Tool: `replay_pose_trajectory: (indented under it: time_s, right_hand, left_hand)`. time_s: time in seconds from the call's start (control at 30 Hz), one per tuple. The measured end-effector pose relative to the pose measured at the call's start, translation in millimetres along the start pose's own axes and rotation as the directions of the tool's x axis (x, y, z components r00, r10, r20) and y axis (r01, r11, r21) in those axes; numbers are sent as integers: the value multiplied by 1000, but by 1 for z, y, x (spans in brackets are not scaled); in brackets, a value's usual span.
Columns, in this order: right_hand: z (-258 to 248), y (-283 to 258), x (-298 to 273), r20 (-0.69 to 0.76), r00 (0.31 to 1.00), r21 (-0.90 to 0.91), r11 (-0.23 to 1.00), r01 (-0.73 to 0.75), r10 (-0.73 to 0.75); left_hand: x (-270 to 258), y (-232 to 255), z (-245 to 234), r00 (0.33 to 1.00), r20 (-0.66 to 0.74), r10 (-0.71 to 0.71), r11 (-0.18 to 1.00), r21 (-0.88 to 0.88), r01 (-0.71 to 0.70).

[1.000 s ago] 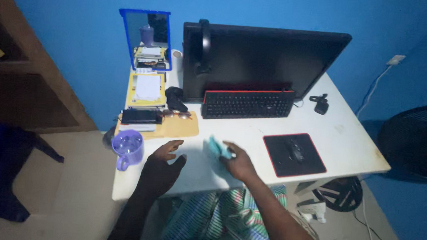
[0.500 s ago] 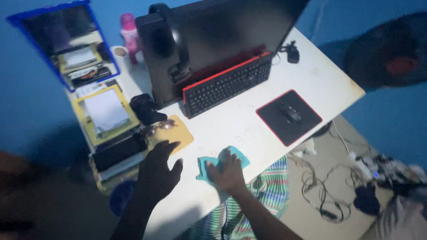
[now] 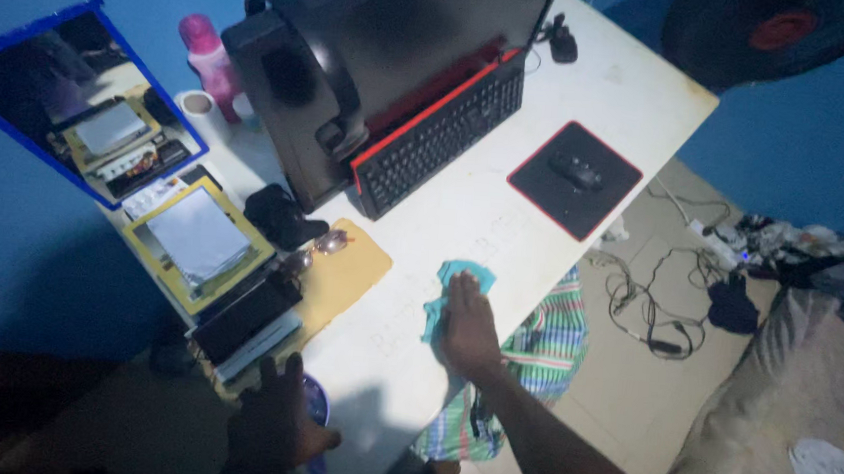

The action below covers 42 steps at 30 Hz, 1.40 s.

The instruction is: The person cleans a white desk surface using a light blue cloth. They move a purple cup, a power adapter, and a mouse to wipe underneath them, then return the items to their original positions. The person also wipes the mousepad and the mouse itself.

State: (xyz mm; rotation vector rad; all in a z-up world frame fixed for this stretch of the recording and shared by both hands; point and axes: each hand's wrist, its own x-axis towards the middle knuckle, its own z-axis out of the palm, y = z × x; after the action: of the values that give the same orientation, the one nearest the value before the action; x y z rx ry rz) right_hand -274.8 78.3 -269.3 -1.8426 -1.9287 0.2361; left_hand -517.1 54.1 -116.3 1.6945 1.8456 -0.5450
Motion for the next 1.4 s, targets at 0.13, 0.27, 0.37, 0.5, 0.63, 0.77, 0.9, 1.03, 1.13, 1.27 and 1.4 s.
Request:
replay_pose_trajectory:
  time_s: [0.13, 0.27, 0.37, 0.5, 0.63, 0.77, 0.9, 1.03, 1.13, 1.27, 1.4]
  right_hand:
    - [7, -2, 5, 37, 995, -14, 996, -91, 92]
    - [13, -34, -1, 85, 976, -112, 976, -188, 198]
    - [18, -71, -11, 106, 949, -118, 951, -284, 297]
    - [27, -122, -34, -17, 954, -100, 949, -300, 300]
    - [33, -177, -56, -5, 912, -13, 912, -411, 411]
    - [48, -239, -75, 92, 945, 16, 948, -317, 315]
    - [60, -229, -65, 155, 979, 118, 981, -154, 135]
    - [55, -153, -20, -128, 889, 75, 898, -433, 439]
    - [56, -123, 6, -193, 861, -104, 863, -495, 471]
    - [77, -179, -19, -223, 903, 5, 927, -376, 367]
    - [74, -236, -82, 165, 965, 62, 974, -218, 205]
  left_hand:
    - [3, -6, -2, 991, -87, 104, 991, -74, -111]
    - [18, -16, -18, 944, -151, 294, 950, -60, -306]
    - [27, -21, -37, 903, -68, 424, 906, 39, -422]
    - [42, -21, -66, 847, 21, 532, 842, 98, -531]
    - [53, -11, -92, 785, -16, 619, 772, 198, -604]
    - [57, 1, -113, 723, -59, 689, 717, 208, -666]
    - [61, 8, -123, 683, -82, 726, 682, 219, -698]
    - [65, 9, -125, 682, -85, 726, 684, 191, -704]
    - [69, 9, -121, 688, -70, 723, 687, 186, -703]
    - [76, 6, -115, 669, -100, 736, 676, 154, -721]
    - [74, 3, -109, 551, -214, 807, 590, 221, -777]
